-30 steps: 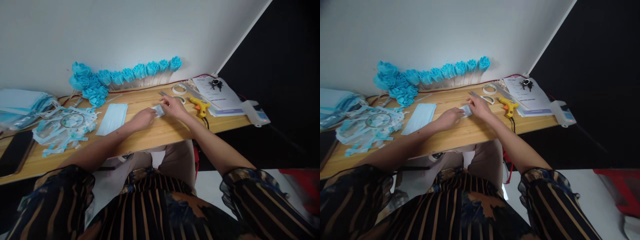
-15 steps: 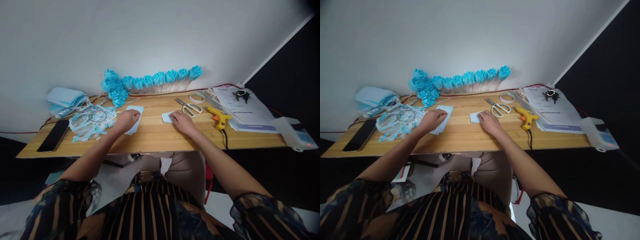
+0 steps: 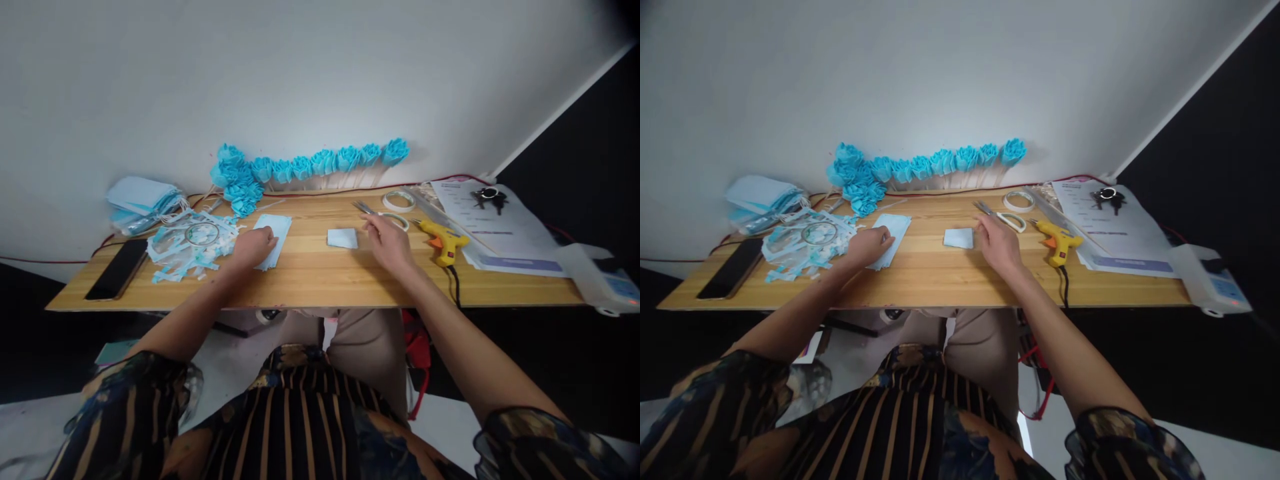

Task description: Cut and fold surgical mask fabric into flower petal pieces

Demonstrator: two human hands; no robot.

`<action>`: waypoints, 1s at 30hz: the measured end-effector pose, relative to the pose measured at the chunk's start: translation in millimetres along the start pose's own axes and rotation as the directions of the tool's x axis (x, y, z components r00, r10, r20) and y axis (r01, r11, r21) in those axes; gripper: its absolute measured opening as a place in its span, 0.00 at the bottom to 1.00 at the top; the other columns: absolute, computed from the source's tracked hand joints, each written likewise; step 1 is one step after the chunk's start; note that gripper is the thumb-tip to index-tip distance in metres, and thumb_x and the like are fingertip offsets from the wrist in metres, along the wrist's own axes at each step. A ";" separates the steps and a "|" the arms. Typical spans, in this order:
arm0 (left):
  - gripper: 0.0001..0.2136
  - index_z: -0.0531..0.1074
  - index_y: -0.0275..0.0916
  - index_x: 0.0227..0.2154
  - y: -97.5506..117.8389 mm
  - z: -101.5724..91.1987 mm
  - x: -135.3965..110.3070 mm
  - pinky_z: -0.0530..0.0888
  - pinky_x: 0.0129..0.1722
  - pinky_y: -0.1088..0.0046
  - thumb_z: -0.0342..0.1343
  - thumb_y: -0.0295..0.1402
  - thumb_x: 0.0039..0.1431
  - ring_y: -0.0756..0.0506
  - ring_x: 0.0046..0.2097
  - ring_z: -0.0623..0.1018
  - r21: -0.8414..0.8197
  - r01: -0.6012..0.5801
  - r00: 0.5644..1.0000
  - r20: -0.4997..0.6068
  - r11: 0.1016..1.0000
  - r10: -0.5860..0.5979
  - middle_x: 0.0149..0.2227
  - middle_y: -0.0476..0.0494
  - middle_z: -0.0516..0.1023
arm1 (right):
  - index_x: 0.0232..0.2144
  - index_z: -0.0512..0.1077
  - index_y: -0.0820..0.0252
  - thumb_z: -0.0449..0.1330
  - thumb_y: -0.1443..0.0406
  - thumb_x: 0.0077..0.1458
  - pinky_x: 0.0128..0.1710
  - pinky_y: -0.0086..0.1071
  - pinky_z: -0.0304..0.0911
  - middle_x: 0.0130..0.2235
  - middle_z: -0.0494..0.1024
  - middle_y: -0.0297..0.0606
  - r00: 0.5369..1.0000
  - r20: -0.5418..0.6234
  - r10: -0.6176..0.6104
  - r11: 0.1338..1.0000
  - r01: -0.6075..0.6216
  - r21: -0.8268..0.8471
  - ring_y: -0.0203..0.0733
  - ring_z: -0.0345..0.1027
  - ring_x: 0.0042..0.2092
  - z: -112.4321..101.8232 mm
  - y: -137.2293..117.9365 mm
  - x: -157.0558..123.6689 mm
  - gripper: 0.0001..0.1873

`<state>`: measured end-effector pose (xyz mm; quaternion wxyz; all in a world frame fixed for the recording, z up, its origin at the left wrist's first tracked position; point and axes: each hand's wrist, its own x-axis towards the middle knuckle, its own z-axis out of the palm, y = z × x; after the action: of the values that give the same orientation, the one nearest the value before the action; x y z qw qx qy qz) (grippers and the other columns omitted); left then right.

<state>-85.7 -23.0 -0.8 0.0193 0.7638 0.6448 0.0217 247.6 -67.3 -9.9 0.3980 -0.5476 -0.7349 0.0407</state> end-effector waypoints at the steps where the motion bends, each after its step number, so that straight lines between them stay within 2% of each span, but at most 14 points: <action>1: 0.17 0.74 0.39 0.43 -0.9 -0.9 0.9 0.69 0.39 0.66 0.49 0.46 0.66 0.35 0.46 0.81 -0.014 0.009 1.000 0.001 1.000 -0.009 0.43 0.33 0.83 | 0.54 0.74 0.58 0.48 0.68 0.63 0.49 0.44 0.67 0.44 0.81 0.46 0.999 -0.039 -0.006 1.000 0.006 -0.001 0.51 0.74 0.46 -4.0 -5.6 1.1 0.21; 4: 0.18 0.75 0.40 0.43 -0.9 -2.9 3.7 0.69 0.40 0.67 0.53 0.50 0.63 0.35 0.47 0.80 -0.046 0.009 0.999 0.031 0.999 -0.007 0.43 0.34 0.83 | 0.54 0.74 0.57 0.48 0.68 0.64 0.48 0.41 0.68 0.44 0.81 0.44 0.998 -0.054 -0.044 0.998 0.045 0.034 0.49 0.75 0.46 -8.1 -24.6 8.9 0.21; 8: 0.14 0.75 0.42 0.42 -1.0 -1.4 6.1 0.68 0.39 0.68 0.48 0.42 0.66 0.37 0.47 0.80 -0.078 0.001 0.999 0.046 0.997 0.003 0.44 0.36 0.83 | 0.51 0.76 0.58 0.50 0.68 0.63 0.47 0.40 0.68 0.43 0.81 0.43 0.993 0.032 -0.109 0.980 0.102 0.172 0.48 0.75 0.46 8.7 -46.7 25.5 0.19; 10: 0.14 0.75 0.41 0.42 -5.1 -0.4 7.1 0.68 0.39 0.68 0.47 0.41 0.67 0.38 0.45 0.80 -0.134 0.006 1.000 0.020 0.991 -0.003 0.43 0.37 0.83 | 0.50 0.76 0.59 0.52 0.67 0.62 0.45 0.39 0.69 0.42 0.82 0.43 0.994 0.079 -0.072 0.957 0.046 0.287 0.46 0.75 0.44 24.1 -54.3 34.1 0.18; 12: 0.13 0.74 0.40 0.39 -11.9 -2.2 8.2 0.68 0.38 0.69 0.47 0.40 0.66 0.40 0.43 0.79 -0.243 0.025 0.999 -0.034 0.970 -0.034 0.40 0.39 0.82 | 0.49 0.77 0.58 0.54 0.66 0.61 0.41 0.37 0.69 0.41 0.82 0.41 0.985 0.171 0.010 0.891 -0.086 0.445 0.43 0.74 0.39 40.7 -60.4 42.2 0.17; 15: 0.11 0.71 0.40 0.33 -18.0 -13.0 8.4 0.67 0.37 0.71 0.49 0.39 0.64 0.44 0.38 0.77 -0.447 0.058 0.974 -0.173 0.893 -0.149 0.34 0.44 0.81 | 0.50 0.76 0.57 0.59 0.62 0.60 0.35 0.33 0.71 0.41 0.82 0.40 0.905 0.419 0.067 0.631 -0.364 0.685 0.40 0.75 0.37 62.2 -70.6 53.8 0.17; 18: 0.12 0.70 0.40 0.30 -5.3 -28.5 8.4 0.68 0.36 0.72 0.50 0.40 0.64 0.46 0.35 0.76 -0.571 0.006 0.929 -0.300 0.821 -0.216 0.30 0.47 0.79 | 0.51 0.75 0.55 0.64 0.55 0.59 0.43 0.35 0.74 0.48 0.82 0.42 0.797 0.604 -0.001 0.291 -0.577 0.763 0.42 0.77 0.45 76.2 -83.9 65.9 0.20; 21: 0.13 0.73 0.39 0.32 22.6 -39.3 12.9 0.70 0.39 0.69 0.48 0.40 0.65 0.44 0.36 0.77 -0.546 -0.196 0.935 -0.355 0.814 -0.014 0.32 0.44 0.80 | 0.49 0.75 0.55 0.64 0.49 0.57 0.48 0.39 0.74 0.48 0.82 0.42 0.746 0.655 -0.119 0.091 -0.649 0.756 0.45 0.77 0.47 84.1 -91.7 79.5 0.23; 22: 0.14 0.75 0.38 0.33 31.5 -41.2 15.9 0.72 0.41 0.67 0.47 0.39 0.66 0.43 0.38 0.77 -0.518 -0.296 0.921 -0.376 0.802 0.097 0.34 0.42 0.81 | 0.47 0.75 0.55 0.64 0.49 0.57 0.47 0.39 0.74 0.46 0.83 0.42 0.773 0.626 -0.103 0.066 -0.622 0.780 0.46 0.77 0.47 85.3 -90.6 84.0 0.22; 24: 0.16 0.77 0.38 0.36 44.3 -42.9 24.3 0.73 0.49 0.64 0.46 0.38 0.68 0.42 0.44 0.79 -0.479 -0.459 0.851 -0.478 0.748 0.216 0.40 0.39 0.82 | 0.43 0.75 0.56 0.66 0.53 0.54 0.46 0.40 0.74 0.42 0.84 0.40 0.828 0.561 0.024 0.060 -0.561 0.826 0.48 0.78 0.47 84.3 -81.5 91.3 0.19; 26: 0.15 0.78 0.38 0.41 49.7 -42.3 35.0 0.71 0.57 0.61 0.48 0.39 0.68 0.40 0.52 0.78 -0.487 -0.526 0.785 -0.593 0.697 0.178 0.47 0.38 0.82 | 0.40 0.75 0.57 0.68 0.59 0.50 0.46 0.40 0.74 0.39 0.85 0.38 0.838 0.515 0.183 0.073 -0.534 0.843 0.48 0.78 0.45 78.0 -65.3 95.3 0.15; 27: 0.15 0.78 0.38 0.45 50.7 -41.3 40.9 0.69 0.60 0.60 0.51 0.40 0.66 0.40 0.55 0.76 -0.525 -0.521 0.775 -0.621 0.673 0.115 0.51 0.37 0.80 | 0.39 0.75 0.57 0.68 0.62 0.48 0.45 0.40 0.75 0.38 0.85 0.37 0.829 0.505 0.239 0.077 -0.535 0.842 0.48 0.79 0.44 73.1 -56.2 95.9 0.14; 28: 0.17 0.77 0.38 0.49 51.3 -39.8 46.7 0.69 0.61 0.59 0.54 0.41 0.64 0.39 0.58 0.75 -0.591 -0.496 0.791 -0.610 0.636 0.050 0.55 0.36 0.78 | 0.38 0.75 0.57 0.68 0.64 0.47 0.44 0.41 0.75 0.37 0.85 0.36 0.821 0.502 0.271 0.079 -0.539 0.838 0.48 0.79 0.43 67.6 -47.4 95.8 0.14; 30: 0.26 0.72 0.38 0.57 53.5 -35.5 57.2 0.72 0.58 0.57 0.60 0.44 0.59 0.37 0.59 0.75 -0.784 -0.392 0.885 -0.465 0.481 -0.037 0.59 0.34 0.75 | 0.38 0.75 0.57 0.68 0.66 0.46 0.42 0.40 0.75 0.36 0.85 0.36 0.815 0.502 0.289 0.086 -0.545 0.834 0.47 0.80 0.41 56.6 -33.5 94.5 0.14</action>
<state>-25.5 24.5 38.2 0.2554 0.6909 0.4491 0.5058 178.2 19.8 19.3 0.5375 -0.3612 -0.3963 0.6509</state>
